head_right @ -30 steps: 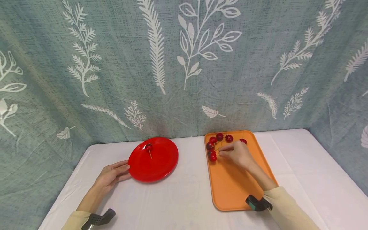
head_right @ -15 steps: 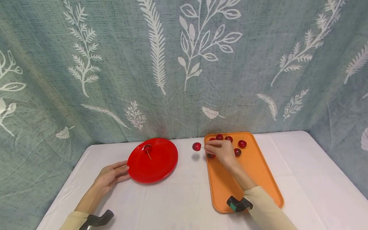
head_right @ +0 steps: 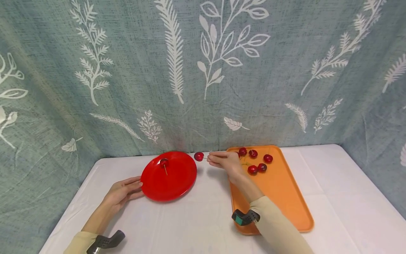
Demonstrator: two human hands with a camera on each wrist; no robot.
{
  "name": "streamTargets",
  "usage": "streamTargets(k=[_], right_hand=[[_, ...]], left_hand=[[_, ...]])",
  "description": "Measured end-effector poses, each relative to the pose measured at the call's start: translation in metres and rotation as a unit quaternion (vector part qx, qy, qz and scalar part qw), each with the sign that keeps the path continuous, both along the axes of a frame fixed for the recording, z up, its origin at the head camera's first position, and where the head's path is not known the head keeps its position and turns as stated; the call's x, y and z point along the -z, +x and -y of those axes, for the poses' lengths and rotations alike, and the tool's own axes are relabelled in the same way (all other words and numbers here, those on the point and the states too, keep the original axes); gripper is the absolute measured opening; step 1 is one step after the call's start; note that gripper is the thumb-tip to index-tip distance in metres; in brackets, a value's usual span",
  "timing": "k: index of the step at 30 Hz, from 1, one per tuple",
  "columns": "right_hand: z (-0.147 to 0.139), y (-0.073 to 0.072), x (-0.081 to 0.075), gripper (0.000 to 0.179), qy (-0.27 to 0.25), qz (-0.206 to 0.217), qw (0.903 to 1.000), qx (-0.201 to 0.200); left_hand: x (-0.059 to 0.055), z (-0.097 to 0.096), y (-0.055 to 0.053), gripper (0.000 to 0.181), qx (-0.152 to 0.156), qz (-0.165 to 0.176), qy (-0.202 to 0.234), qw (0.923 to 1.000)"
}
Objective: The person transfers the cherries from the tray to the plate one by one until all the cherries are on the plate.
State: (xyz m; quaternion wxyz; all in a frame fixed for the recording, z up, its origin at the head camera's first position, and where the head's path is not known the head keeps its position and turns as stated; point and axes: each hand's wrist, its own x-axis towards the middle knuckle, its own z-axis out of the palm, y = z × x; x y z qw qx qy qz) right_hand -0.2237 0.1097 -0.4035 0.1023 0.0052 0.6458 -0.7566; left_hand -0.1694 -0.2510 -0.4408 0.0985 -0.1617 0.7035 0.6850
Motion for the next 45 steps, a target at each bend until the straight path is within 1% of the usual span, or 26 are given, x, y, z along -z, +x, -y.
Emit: streamTargets(k=[3,8,12,15,18,21,25,30,35,38,43,45], right_hand=[[0.012,-0.003,0.000,0.036,-0.004,0.001,1.0000,-0.008],[0.032,-0.004,0.005,0.033,0.013,-0.003,0.9996,-0.025],[0.050,-0.004,0.009,0.029,0.019,-0.006,0.9996,-0.017],[0.066,-0.005,0.010,0.026,0.018,-0.015,0.9997,-0.007],[0.081,-0.006,0.012,0.024,0.011,-0.013,0.9999,-0.002],[0.094,-0.007,0.016,0.024,0.003,-0.002,1.0000,-0.007],[0.108,-0.005,0.021,0.025,-0.003,0.013,0.9996,-0.025],[0.123,-0.010,0.025,0.026,0.012,0.038,0.9987,-0.034],[0.134,-0.011,0.023,0.025,-0.007,0.047,0.9979,-0.044],[0.140,-0.010,0.024,0.023,-0.020,0.057,0.9972,-0.043],[0.147,-0.011,0.030,0.024,-0.017,0.081,0.9961,-0.030],[0.149,-0.012,0.034,0.024,-0.014,0.081,0.9963,-0.024]], left_hand=[[0.000,0.000,0.001,0.052,0.000,-0.003,0.000,1.0000],[0.004,-0.002,0.004,0.050,0.003,-0.004,-0.006,1.0000],[0.007,-0.004,0.003,0.051,0.007,-0.004,-0.001,1.0000],[0.007,-0.003,0.003,0.051,0.002,-0.008,-0.005,1.0000],[0.004,-0.001,0.002,0.050,0.002,-0.009,-0.009,0.9999],[0.001,0.000,0.001,0.050,0.005,-0.009,-0.013,0.9999],[-0.002,0.001,0.001,0.050,0.004,-0.002,-0.013,0.9999],[-0.003,0.002,0.000,0.050,-0.001,0.003,-0.008,1.0000],[-0.004,0.003,-0.001,0.049,-0.002,-0.001,-0.001,1.0000],[-0.004,0.003,-0.001,0.049,0.001,-0.003,-0.001,1.0000],[-0.003,0.000,-0.001,0.048,0.000,0.001,-0.001,1.0000],[-0.003,0.000,-0.001,0.048,-0.002,0.002,-0.001,1.0000]])
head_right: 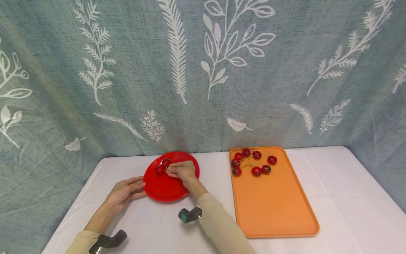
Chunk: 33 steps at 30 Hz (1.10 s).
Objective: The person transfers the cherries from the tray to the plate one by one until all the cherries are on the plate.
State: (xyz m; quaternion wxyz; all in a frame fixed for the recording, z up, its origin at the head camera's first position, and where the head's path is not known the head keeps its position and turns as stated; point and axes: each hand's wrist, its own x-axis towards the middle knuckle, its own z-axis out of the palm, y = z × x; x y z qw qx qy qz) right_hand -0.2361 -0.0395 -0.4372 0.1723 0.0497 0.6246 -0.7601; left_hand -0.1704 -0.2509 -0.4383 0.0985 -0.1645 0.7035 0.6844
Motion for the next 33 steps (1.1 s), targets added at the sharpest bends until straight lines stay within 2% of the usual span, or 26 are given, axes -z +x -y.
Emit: streamTargets(k=[8,19,24,33], right_hand=[[0.006,0.002,0.002,0.023,0.008,-0.025,0.9995,0.019],[0.004,0.004,-0.002,0.023,0.039,-0.033,0.9985,0.019],[-0.004,0.001,-0.010,0.022,0.063,-0.047,0.9966,0.023],[-0.032,-0.008,-0.031,0.024,0.064,-0.072,0.9954,0.005]], left_hand=[[0.001,0.000,-0.001,0.048,0.000,-0.005,0.002,1.0000],[0.003,-0.001,0.000,0.049,-0.003,-0.008,-0.010,0.9999],[0.003,-0.002,0.001,0.048,-0.001,-0.008,-0.011,0.9999],[0.002,-0.001,0.001,0.049,-0.003,-0.007,-0.008,0.9999]])
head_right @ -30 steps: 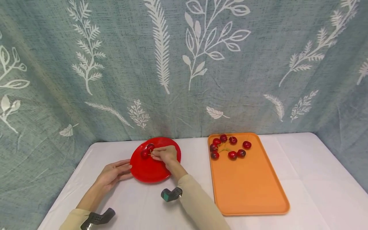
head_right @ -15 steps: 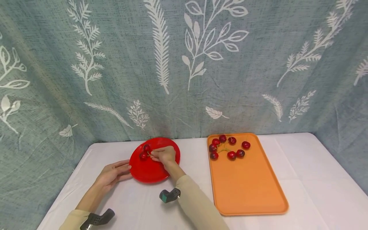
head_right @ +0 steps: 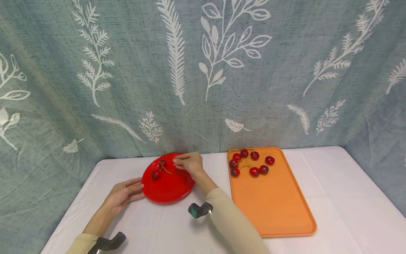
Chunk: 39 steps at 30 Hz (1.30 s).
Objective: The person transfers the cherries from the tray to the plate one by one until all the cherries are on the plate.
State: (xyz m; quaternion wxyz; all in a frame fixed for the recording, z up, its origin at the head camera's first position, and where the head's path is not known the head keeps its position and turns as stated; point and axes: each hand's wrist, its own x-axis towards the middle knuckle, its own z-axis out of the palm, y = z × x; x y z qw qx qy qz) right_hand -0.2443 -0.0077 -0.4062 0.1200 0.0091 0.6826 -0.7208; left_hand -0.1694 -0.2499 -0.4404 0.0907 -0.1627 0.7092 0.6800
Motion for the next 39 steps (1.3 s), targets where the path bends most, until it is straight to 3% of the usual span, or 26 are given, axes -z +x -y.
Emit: streamTargets(k=[3,9,14,22,30,39], right_hand=[[-0.012,-0.004,-0.005,0.025,0.005,-0.023,0.9997,-0.002],[-0.044,-0.015,-0.016,0.024,0.103,-0.115,0.9879,0.019],[-0.078,-0.027,-0.026,0.023,0.149,-0.127,0.9799,0.040],[-0.142,-0.036,-0.036,0.028,0.126,-0.129,0.9820,0.056],[-0.202,-0.034,-0.039,0.040,0.121,-0.114,0.9843,0.059],[-0.264,-0.030,-0.029,0.053,0.081,-0.104,0.9892,0.065]], left_hand=[[0.000,0.001,0.000,0.049,-0.001,0.000,0.003,1.0000],[0.000,0.002,-0.001,0.049,0.000,-0.002,0.000,1.0000],[0.001,0.001,-0.001,0.049,-0.002,0.003,0.004,1.0000],[0.002,0.002,-0.003,0.051,-0.006,0.007,0.000,1.0000],[0.001,0.004,-0.001,0.050,-0.004,0.005,0.005,1.0000],[0.002,0.000,-0.002,0.049,-0.003,0.004,0.004,1.0000]])
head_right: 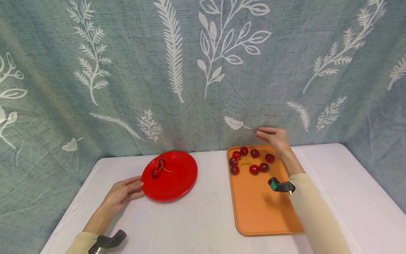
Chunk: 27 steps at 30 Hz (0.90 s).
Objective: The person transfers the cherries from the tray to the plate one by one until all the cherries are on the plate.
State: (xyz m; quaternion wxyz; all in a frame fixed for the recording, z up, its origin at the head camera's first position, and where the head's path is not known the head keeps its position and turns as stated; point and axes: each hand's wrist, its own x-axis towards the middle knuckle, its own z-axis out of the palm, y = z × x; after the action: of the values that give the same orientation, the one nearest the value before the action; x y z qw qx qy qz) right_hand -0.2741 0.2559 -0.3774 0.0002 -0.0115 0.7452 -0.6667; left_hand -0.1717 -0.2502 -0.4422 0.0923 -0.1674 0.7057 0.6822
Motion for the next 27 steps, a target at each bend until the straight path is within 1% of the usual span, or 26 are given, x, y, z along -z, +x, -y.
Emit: streamTargets(k=[3,4,6,8,9,13,15,17,19,20,22,24,27], right_hand=[[-0.016,0.000,0.006,0.055,0.006,0.010,0.9998,0.017],[-0.021,0.000,0.008,0.054,0.014,0.014,0.9995,0.023],[-0.030,0.000,0.014,0.053,0.050,0.024,0.9979,0.034],[-0.037,0.001,0.021,0.052,0.071,0.035,0.9961,0.039],[-0.041,0.001,0.025,0.053,0.073,0.043,0.9956,0.041],[-0.051,0.001,0.036,0.055,0.089,0.067,0.9935,0.022],[-0.054,0.001,0.040,0.055,0.118,0.071,0.9904,0.008],[-0.056,0.000,0.043,0.055,0.161,0.065,0.9848,-0.007],[-0.056,-0.001,0.045,0.053,0.181,0.053,0.9819,-0.018],[-0.056,-0.001,0.046,0.052,0.181,0.048,0.9821,-0.024],[-0.055,-0.002,0.047,0.049,0.154,0.043,0.9865,-0.038],[-0.054,-0.001,0.048,0.047,0.111,0.047,0.9913,-0.051],[-0.053,-0.001,0.048,0.045,0.080,0.058,0.9935,-0.057]], left_hand=[[0.000,0.000,0.000,0.049,-0.002,-0.001,0.002,1.0000],[0.000,0.000,0.000,0.048,-0.002,-0.002,0.002,1.0000],[0.000,0.000,0.001,0.048,-0.003,-0.003,0.001,1.0000],[0.000,0.000,0.002,0.049,-0.003,-0.003,-0.001,1.0000],[0.000,0.000,0.002,0.048,-0.003,-0.004,-0.001,1.0000],[0.000,-0.001,0.003,0.049,-0.004,-0.003,-0.005,1.0000],[0.000,-0.001,0.004,0.049,-0.006,-0.003,-0.005,1.0000],[0.000,-0.001,0.004,0.049,-0.007,-0.004,-0.006,1.0000],[0.000,-0.001,0.004,0.049,-0.007,-0.005,-0.004,1.0000],[0.000,-0.001,0.004,0.049,-0.007,-0.005,-0.003,1.0000],[0.000,0.000,0.004,0.049,-0.005,-0.008,0.002,1.0000],[0.000,0.000,0.004,0.049,-0.002,-0.012,0.010,0.9999],[0.000,0.001,0.004,0.049,0.003,-0.019,0.021,0.9996]])
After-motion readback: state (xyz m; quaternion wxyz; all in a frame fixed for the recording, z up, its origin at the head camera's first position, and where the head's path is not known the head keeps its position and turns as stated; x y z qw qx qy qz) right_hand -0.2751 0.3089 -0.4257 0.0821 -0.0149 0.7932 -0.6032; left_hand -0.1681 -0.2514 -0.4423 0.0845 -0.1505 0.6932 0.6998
